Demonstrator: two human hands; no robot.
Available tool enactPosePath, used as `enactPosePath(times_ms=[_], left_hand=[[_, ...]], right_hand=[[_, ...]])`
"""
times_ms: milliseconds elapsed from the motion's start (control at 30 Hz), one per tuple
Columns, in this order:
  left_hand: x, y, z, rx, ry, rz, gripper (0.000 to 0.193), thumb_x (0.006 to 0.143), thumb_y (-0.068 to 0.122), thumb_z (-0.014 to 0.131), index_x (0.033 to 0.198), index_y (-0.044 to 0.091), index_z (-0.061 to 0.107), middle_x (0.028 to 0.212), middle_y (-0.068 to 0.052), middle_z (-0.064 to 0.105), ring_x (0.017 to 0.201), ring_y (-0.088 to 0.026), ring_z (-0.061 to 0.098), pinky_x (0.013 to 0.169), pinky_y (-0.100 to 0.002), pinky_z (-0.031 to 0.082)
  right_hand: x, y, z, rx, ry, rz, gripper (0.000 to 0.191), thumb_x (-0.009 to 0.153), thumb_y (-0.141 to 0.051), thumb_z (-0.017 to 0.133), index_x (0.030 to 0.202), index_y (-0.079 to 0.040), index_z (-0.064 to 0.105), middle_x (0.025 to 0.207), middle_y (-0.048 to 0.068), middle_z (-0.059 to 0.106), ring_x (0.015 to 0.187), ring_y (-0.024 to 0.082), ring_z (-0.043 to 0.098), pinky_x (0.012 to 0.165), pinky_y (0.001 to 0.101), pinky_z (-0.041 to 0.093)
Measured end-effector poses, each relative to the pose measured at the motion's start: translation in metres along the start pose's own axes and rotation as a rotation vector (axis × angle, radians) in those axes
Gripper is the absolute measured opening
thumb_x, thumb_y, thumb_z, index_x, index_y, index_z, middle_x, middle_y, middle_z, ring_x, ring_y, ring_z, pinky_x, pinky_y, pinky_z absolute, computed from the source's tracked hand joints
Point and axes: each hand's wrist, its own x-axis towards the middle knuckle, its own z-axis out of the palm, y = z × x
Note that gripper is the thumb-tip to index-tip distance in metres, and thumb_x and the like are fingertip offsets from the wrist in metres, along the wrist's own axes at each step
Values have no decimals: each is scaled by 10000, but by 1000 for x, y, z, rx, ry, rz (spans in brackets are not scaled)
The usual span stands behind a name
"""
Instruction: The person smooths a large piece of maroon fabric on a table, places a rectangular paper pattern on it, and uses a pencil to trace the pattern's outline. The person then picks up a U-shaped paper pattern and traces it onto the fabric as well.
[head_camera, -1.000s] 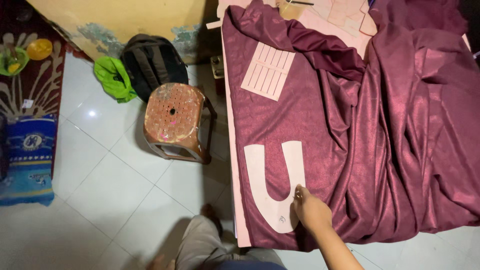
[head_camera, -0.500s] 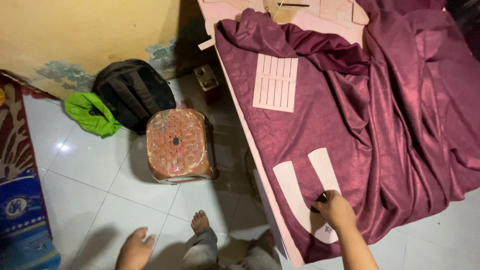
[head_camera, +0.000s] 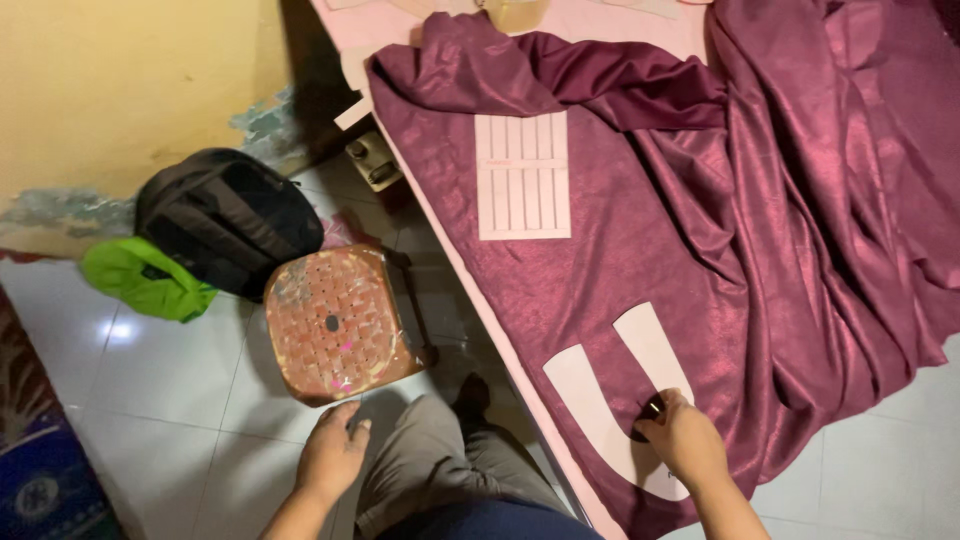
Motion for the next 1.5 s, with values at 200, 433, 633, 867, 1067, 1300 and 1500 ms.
enactPosePath(times_ms=[200,433,633,867,1067,1300,1500], left_hand=[[63,98,-4,61,178,563,330,896,192,635,1183,34,667,1203,-171,639,1164,-391,572,1021,-482,438],[177,202,-18,182,183,918,349,873,147,670,1212,72,644,1247,-128,602,1203,-355,556,1051,-478,443],[280,221,-48,443,125,1138,531,893,238,664,1375,39,560,1425,-213,518,1358,-400,457,1141,-552,354],[332,201,-77,516,-110,1274,637,892,335,642,1442,41,511,1475,-202,488,1373,-403,449,1159,-569,330],[348,175,-65,586,-33,1211,609,857,411,622,1370,85,585,1392,-171,570,1292,-407,534,1126,-576,386],[382,150,-56,613,149,1288,726,815,622,544,1331,125,661,1350,-182,607,1257,-370,571,1091,-540,428],[387,153,-48,464,279,1374,664,953,618,467,1341,110,647,1361,-116,623,1258,-328,567,1075,-513,397]], right_hand=[[-4,3,13,20,-15,48,456,772,-234,806,1155,-83,610,913,155,768,922,354,732,812,481,555],[-12,9,38,53,19,28,448,783,-226,784,1141,-60,573,913,125,765,915,351,726,779,482,564],[-17,11,65,40,-3,145,738,772,-206,758,1437,-86,462,997,172,740,913,361,729,808,458,579],[-41,5,118,105,178,257,686,737,-60,677,1405,-46,524,1068,247,723,1020,395,719,947,465,559],[-30,3,152,146,544,186,618,690,-43,652,1306,7,616,1007,245,719,1035,401,703,993,469,534],[-19,31,177,37,817,234,637,707,-68,664,1343,-40,634,997,180,704,1014,333,699,988,437,530],[-29,48,196,67,851,247,654,722,-90,674,1375,-80,650,988,124,691,997,275,696,983,408,526]])
